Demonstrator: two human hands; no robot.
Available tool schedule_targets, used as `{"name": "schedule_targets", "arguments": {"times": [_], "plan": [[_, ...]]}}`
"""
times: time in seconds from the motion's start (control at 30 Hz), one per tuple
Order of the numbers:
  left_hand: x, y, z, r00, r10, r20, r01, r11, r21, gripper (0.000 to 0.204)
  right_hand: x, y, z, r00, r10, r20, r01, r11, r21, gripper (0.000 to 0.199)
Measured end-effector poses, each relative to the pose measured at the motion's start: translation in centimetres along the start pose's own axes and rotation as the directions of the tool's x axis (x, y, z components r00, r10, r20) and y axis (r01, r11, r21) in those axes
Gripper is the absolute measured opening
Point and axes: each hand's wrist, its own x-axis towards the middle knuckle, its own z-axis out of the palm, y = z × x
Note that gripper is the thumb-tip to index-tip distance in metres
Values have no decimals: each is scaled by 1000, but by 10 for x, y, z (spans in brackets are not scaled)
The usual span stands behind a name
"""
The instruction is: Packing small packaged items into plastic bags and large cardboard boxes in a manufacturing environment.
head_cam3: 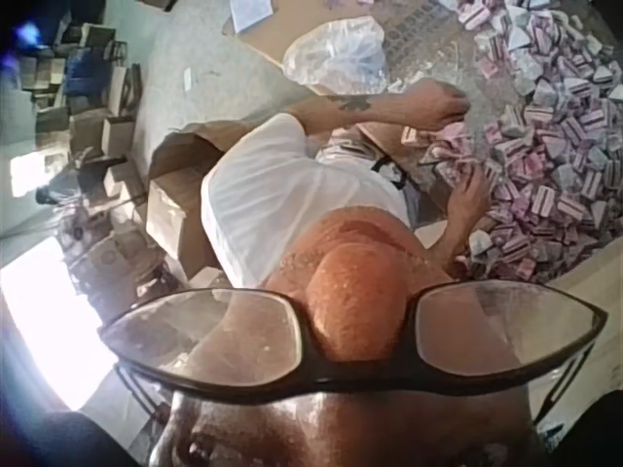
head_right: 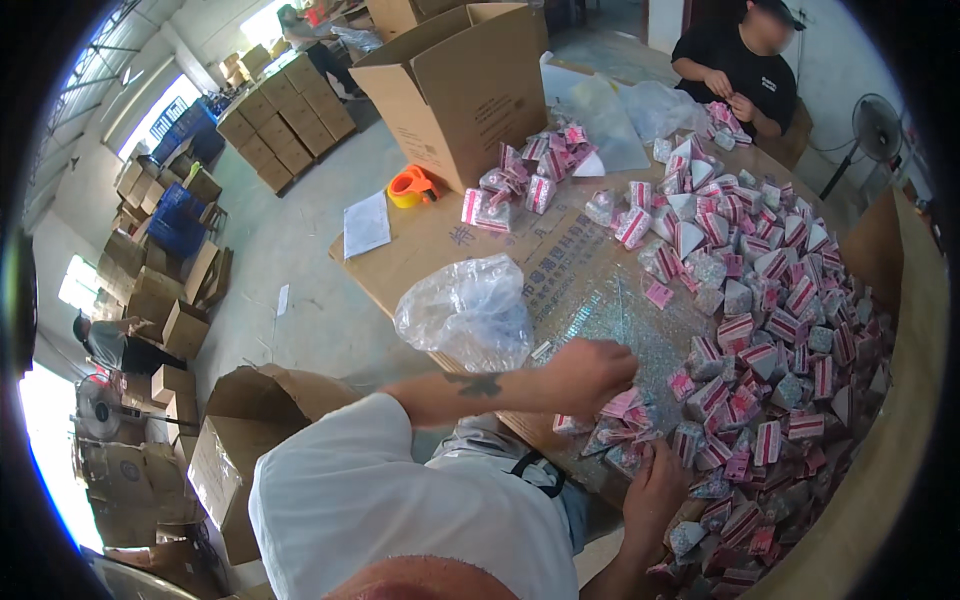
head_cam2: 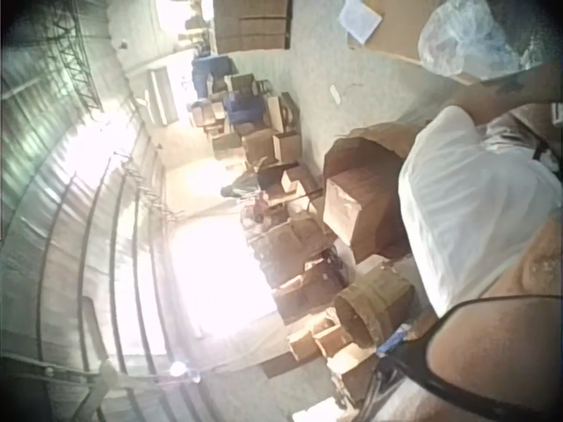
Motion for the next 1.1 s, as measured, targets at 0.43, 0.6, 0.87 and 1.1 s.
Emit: {"name": "schedule_targets", "arguments": {"times": [0.43, 0.6, 0.87, 1.1], "plan": [[-10, 12, 60, 883, -360, 302, 433, 377, -818, 11, 5, -14, -7, 998, -46, 34, 48, 998, -49, 19], [-21, 10, 71, 889, -281, 363, 449, 374, -811, 15, 8, -13, -3, 994, -77, 73, 87, 984, -155, 18], [-22, 12, 76, 892, -199, 407, 449, 269, -852, 17, 8, -7, -12, 994, -44, 98, 66, 969, -240, 15], [-12, 9, 75, 857, -196, 476, 510, 197, -837, 16, 10, -2, -12, 993, -57, 100, 79, 969, -234, 14]]}}
